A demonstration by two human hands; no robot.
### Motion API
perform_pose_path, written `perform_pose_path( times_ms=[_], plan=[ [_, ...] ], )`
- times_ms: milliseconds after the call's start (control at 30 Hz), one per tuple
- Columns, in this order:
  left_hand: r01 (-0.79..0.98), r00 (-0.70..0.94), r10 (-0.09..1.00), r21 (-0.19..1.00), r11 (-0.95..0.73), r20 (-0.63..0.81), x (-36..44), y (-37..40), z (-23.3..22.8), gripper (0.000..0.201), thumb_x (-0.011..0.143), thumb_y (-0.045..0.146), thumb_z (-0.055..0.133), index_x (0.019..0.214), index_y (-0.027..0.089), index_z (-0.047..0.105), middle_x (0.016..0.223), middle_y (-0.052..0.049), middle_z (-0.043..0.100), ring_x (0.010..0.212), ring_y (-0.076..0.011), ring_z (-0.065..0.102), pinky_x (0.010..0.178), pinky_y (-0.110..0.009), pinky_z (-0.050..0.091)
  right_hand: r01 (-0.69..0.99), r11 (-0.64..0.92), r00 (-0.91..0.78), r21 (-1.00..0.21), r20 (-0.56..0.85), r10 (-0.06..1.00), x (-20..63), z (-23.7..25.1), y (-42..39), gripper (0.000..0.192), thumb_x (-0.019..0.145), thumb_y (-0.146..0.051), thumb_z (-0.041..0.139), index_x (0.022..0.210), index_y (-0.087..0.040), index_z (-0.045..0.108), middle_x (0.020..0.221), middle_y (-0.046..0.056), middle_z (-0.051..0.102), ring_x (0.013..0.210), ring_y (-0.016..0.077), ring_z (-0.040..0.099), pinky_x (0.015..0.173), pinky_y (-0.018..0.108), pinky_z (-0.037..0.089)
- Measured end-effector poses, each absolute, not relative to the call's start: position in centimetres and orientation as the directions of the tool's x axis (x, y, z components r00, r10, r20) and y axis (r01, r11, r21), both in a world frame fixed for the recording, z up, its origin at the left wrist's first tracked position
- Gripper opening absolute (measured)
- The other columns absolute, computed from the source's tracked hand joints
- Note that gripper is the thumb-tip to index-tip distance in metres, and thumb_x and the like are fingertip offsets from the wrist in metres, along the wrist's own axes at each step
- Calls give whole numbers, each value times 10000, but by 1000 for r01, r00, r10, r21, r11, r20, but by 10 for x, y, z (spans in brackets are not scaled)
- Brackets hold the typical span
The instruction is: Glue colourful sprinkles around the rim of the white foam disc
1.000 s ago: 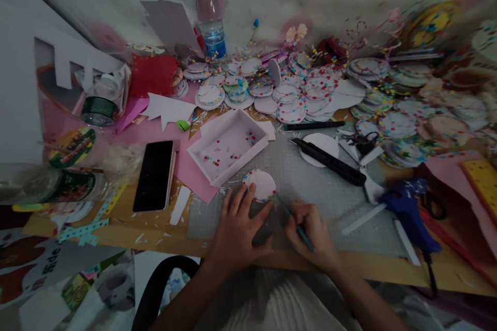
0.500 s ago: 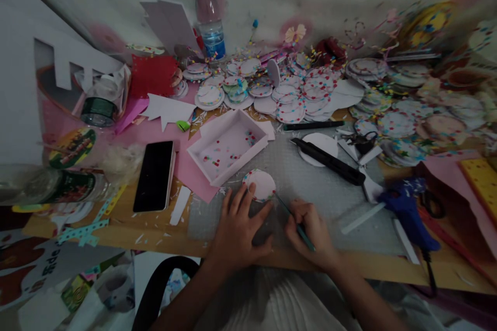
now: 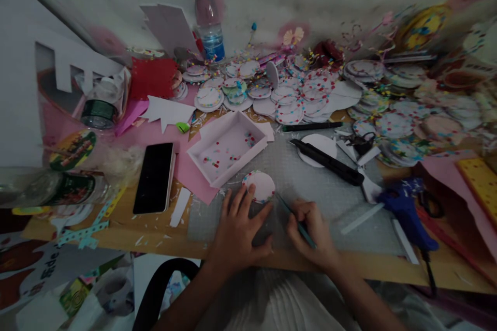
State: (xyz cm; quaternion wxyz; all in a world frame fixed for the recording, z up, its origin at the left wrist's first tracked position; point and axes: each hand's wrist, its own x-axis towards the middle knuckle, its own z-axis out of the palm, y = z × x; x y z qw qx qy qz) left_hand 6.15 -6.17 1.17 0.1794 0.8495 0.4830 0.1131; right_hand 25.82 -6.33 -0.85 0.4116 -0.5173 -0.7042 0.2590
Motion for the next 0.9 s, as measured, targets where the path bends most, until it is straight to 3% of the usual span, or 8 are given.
perform_pose_path(
  times_ms=[167, 267, 367, 467, 567, 667, 767, 900],
  plan=[
    [765, 510, 857, 415, -492, 76, 62, -60, 14, 597, 800, 450, 598, 1358, 257, 509, 1540, -161, 274, 1407, -383, 247, 1099, -603, 194, 490, 334, -45, -805, 360, 932, 259, -8, -67, 253, 778, -62, 500, 800, -252, 334, 675, -44, 430, 586, 126, 477, 528, 255, 396],
    [728, 511, 835, 413, -547, 205, 56, -61, 18, 525, 771, 358, 613, 1261, 169, 584, 1424, -195, 442, 1308, -377, 404, 1043, -565, 321, 465, 319, 65, -826, 391, 918, 259, -10, -70, 248, 797, -66, 480, 800, -253, 317, 652, -54, 372, 529, 117, 399, 479, 248, 338],
    [688, 444, 818, 446, -573, 366, 41, -64, 26, 89, 815, 180, 568, 813, 158, 654, 795, -71, 675, 755, -188, 622, 796, -362, 486, 437, 320, 140, -841, 415, 899, 258, -11, -71, 222, 815, -80, 466, 812, -251, 326, 648, -57, 344, 512, 117, 358, 462, 249, 298],
    [635, 312, 838, 558, -534, 448, 25, -68, 44, 360, 884, 107, 471, 537, 192, 432, 435, 64, 380, 418, -89, 361, 673, -293, 461, 407, 328, 168, -852, 423, 890, 257, -10, -71, 194, 827, -97, 468, 816, -248, 346, 653, -53, 362, 519, 119, 374, 470, 251, 302],
    [554, 293, 863, 662, -504, 412, 19, -67, 73, 445, 962, 314, 311, 564, 202, 478, 483, 30, 423, 485, -126, 420, 845, -444, 415, 377, 326, 179, -867, 414, 893, 257, -9, -71, 182, 835, -100, 480, 826, -244, 369, 663, -45, 402, 528, 119, 401, 475, 249, 322],
    [428, 281, 879, 770, -474, 386, 27, -58, 99, 559, 908, 606, 283, 841, 244, 705, 925, -90, 642, 907, -274, 571, 899, -498, 404, 349, 327, 205, -878, 412, 888, 257, -10, -70, 169, 839, -104, 496, 832, -238, 393, 667, -42, 424, 529, 117, 408, 476, 243, 328],
    [-122, 150, 970, 977, -174, 192, 42, -40, 109, 686, 929, 594, 107, 1002, 255, 699, 997, -90, 649, 962, -269, 600, 839, -457, 491, 316, 330, 273, -889, 419, 866, 255, -12, -69, 145, 863, -135, 500, 850, -239, 400, 711, -26, 438, 597, 130, 463, 513, 246, 368],
    [-516, 19, 995, 852, 93, -97, 68, -12, 99, 626, 947, 529, 146, 1280, 178, 543, 1298, -123, 580, 1256, -264, 508, 1042, -452, 413, 143, 342, 377, -929, 371, 849, 242, 7, -73, 82, 932, -205, 427, 947, -263, 370, 770, -8, 458, 636, 146, 502, 573, 293, 442]
  ],
)
